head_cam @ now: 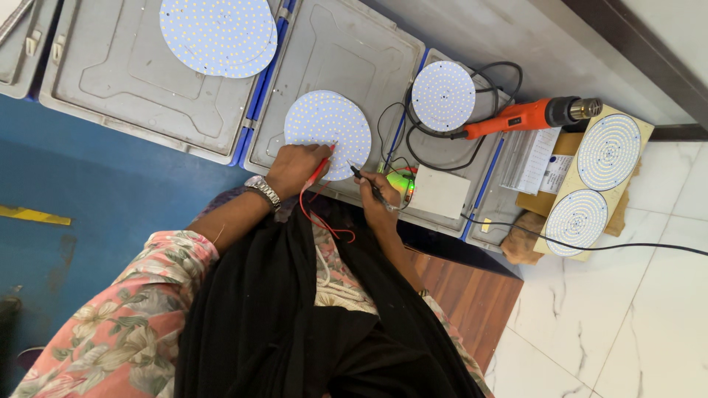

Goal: The person repeatedly tests circular LED modules by connecting red and black probes to contact points on each unit. After each test, the person moves the tested module aside and picks up the next one from a stack. The process continues across multiple units on a workbench.

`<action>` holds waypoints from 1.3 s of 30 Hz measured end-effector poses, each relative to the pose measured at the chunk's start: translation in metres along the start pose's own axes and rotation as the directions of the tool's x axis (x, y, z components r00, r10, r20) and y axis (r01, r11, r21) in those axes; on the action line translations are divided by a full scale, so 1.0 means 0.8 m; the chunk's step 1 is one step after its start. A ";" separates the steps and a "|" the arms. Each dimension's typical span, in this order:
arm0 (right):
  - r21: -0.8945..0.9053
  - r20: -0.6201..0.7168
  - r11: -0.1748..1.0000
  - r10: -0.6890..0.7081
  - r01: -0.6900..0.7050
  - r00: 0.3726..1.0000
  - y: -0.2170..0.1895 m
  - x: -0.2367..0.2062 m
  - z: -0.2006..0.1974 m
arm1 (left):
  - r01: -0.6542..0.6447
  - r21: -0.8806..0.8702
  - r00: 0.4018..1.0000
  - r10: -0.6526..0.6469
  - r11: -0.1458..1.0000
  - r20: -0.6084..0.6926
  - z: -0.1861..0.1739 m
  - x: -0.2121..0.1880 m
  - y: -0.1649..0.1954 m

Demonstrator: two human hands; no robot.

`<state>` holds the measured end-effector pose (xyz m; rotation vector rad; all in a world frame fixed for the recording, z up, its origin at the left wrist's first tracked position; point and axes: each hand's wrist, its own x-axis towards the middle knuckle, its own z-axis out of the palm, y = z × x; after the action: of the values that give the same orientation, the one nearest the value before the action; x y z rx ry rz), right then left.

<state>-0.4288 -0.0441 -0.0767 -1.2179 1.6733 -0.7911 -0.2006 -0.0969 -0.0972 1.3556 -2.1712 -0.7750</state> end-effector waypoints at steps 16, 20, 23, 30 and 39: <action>-0.013 0.027 0.993 -0.114 0.114 0.993 -0.008 0.004 0.006 | 0.023 -0.009 1.000 -0.023 1.000 0.005 -0.007 0.006 -0.002; -0.012 0.025 0.989 -0.149 0.150 0.988 -0.016 0.008 0.013 | 0.103 0.013 0.985 -0.104 0.995 0.136 -0.022 0.040 -0.010; -0.024 0.037 0.973 -0.230 0.231 0.973 -0.022 0.006 0.010 | 0.131 0.053 0.955 -0.141 0.990 0.260 -0.036 0.076 -0.011; 0.003 0.024 0.920 -0.391 0.391 0.920 -0.027 0.010 0.007 | 0.167 0.137 0.912 -0.206 0.976 0.354 -0.038 0.119 0.011; -0.034 0.054 0.965 -0.260 0.262 0.964 -0.012 0.018 0.006 | 0.215 0.140 0.892 -0.253 0.966 0.376 -0.032 0.124 0.008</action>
<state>-0.4225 -0.0611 -0.0743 -1.4954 1.5136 -0.8808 -0.2286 -0.1908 -0.0655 1.6512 -2.3953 -1.1313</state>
